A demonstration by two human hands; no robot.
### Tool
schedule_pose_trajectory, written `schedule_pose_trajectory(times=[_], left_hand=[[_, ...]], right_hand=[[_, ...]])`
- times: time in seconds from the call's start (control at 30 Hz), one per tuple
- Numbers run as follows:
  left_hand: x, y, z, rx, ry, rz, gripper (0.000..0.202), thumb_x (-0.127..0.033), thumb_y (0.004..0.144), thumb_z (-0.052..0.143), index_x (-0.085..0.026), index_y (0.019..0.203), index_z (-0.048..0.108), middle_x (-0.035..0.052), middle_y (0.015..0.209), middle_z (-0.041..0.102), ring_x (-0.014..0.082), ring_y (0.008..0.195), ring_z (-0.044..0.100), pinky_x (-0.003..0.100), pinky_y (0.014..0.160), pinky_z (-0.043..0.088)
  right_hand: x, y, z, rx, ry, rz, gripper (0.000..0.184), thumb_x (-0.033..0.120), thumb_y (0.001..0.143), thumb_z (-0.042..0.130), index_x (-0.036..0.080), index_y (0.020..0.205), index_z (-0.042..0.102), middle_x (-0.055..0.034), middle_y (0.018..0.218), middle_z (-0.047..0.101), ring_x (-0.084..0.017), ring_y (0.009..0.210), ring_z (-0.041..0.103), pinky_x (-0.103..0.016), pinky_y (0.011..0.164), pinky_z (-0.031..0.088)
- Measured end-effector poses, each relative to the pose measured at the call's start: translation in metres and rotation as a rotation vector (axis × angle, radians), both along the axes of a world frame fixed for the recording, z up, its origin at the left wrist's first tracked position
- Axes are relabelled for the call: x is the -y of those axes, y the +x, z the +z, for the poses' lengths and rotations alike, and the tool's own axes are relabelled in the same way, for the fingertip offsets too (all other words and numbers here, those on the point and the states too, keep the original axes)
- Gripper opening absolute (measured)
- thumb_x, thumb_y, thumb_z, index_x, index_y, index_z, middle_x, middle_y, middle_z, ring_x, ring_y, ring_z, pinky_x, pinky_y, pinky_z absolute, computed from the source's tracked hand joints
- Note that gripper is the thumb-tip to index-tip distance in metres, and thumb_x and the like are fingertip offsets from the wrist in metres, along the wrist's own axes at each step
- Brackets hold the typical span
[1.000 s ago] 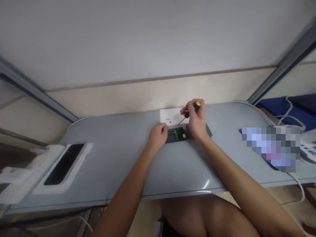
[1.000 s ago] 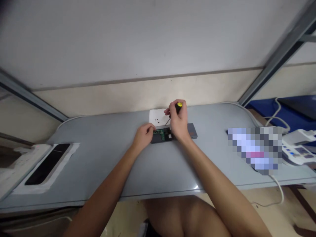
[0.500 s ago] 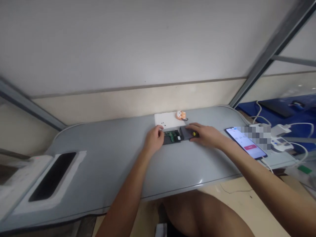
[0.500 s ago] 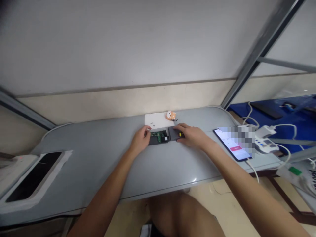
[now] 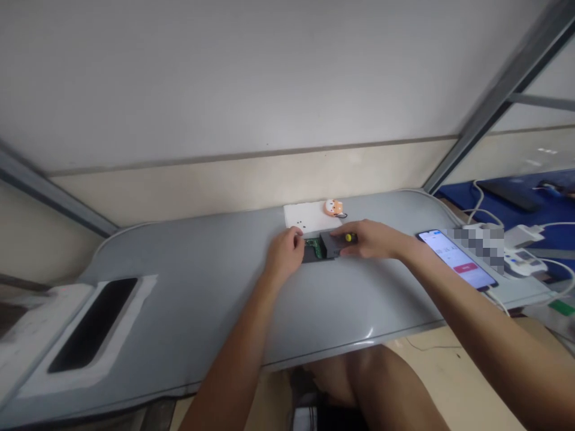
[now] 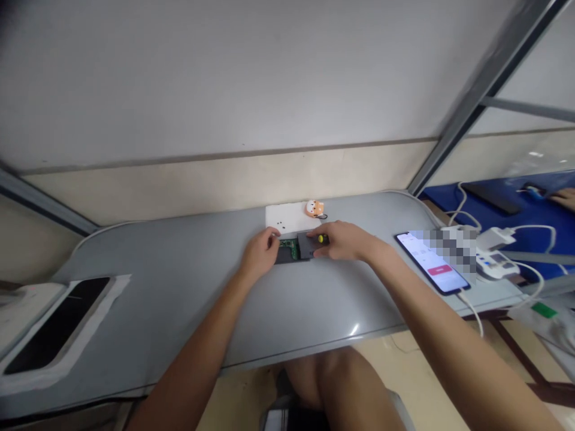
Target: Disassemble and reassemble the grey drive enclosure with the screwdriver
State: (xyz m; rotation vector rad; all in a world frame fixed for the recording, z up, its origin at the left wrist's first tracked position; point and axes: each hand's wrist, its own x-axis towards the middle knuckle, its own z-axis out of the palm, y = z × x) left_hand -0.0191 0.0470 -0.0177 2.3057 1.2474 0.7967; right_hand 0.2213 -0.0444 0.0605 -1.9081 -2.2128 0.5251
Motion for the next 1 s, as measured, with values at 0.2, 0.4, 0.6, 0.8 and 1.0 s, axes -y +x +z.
schedule_pose_trajectory(times=[0.2,0.4,0.6,0.8,1.0], left_hand=[[0.002,0.0,0.001,-0.02,-0.025,0.027,0.02,-0.015,0.095,0.052,-0.024,0.107,0.066,0.0027,0.079,0.067,0.0203,0.074,0.062,0.03,0.073,0.045],[0.002,-0.004,0.004,0.037,-0.093,0.013,0.031,-0.013,0.098,0.042,-0.024,0.115,0.065,0.0003,0.076,0.066,0.0176,0.07,0.061,0.028,0.071,0.044],[0.0,-0.007,0.003,0.061,-0.121,-0.065,0.035,-0.012,0.092,0.046,-0.023,0.119,0.066,-0.0024,0.071,0.063,0.0154,0.063,0.057,0.026,0.068,0.043],[0.009,-0.007,0.011,0.066,-0.11,-0.097,0.025,-0.022,0.099,0.048,-0.023,0.117,0.065,0.0018,0.087,0.066,0.0178,0.081,0.063,0.031,0.083,0.05],[0.026,-0.007,0.026,-0.046,-0.078,-0.309,0.041,-0.035,0.091,0.071,-0.025,0.129,0.059,0.0109,0.131,0.051,0.027,0.127,0.054,0.042,0.11,0.048]], right_hand=[[0.01,-0.019,-0.005,0.029,0.076,0.025,0.055,0.027,0.082,0.076,0.033,0.137,0.07,-0.0051,0.133,0.074,-0.036,0.116,0.071,-0.046,0.094,0.055],[0.004,-0.03,-0.015,0.019,0.11,0.082,0.057,0.034,0.085,0.077,0.036,0.141,0.066,-0.0039,0.144,0.067,-0.036,0.121,0.069,-0.046,0.093,0.056],[-0.008,-0.037,-0.019,-0.156,0.108,0.159,0.055,0.039,0.087,0.075,0.036,0.141,0.065,-0.005,0.148,0.064,-0.033,0.123,0.067,-0.045,0.098,0.055],[-0.041,-0.016,0.003,-0.819,0.689,-0.19,0.028,0.051,0.101,0.054,0.029,0.107,0.071,-0.0054,0.115,0.074,-0.023,0.102,0.07,-0.038,0.091,0.055],[-0.067,0.001,-0.022,-1.222,0.607,-0.581,0.064,0.083,0.091,0.042,0.023,0.087,0.065,0.0011,0.058,0.053,-0.014,0.05,0.05,-0.027,0.048,0.039]])
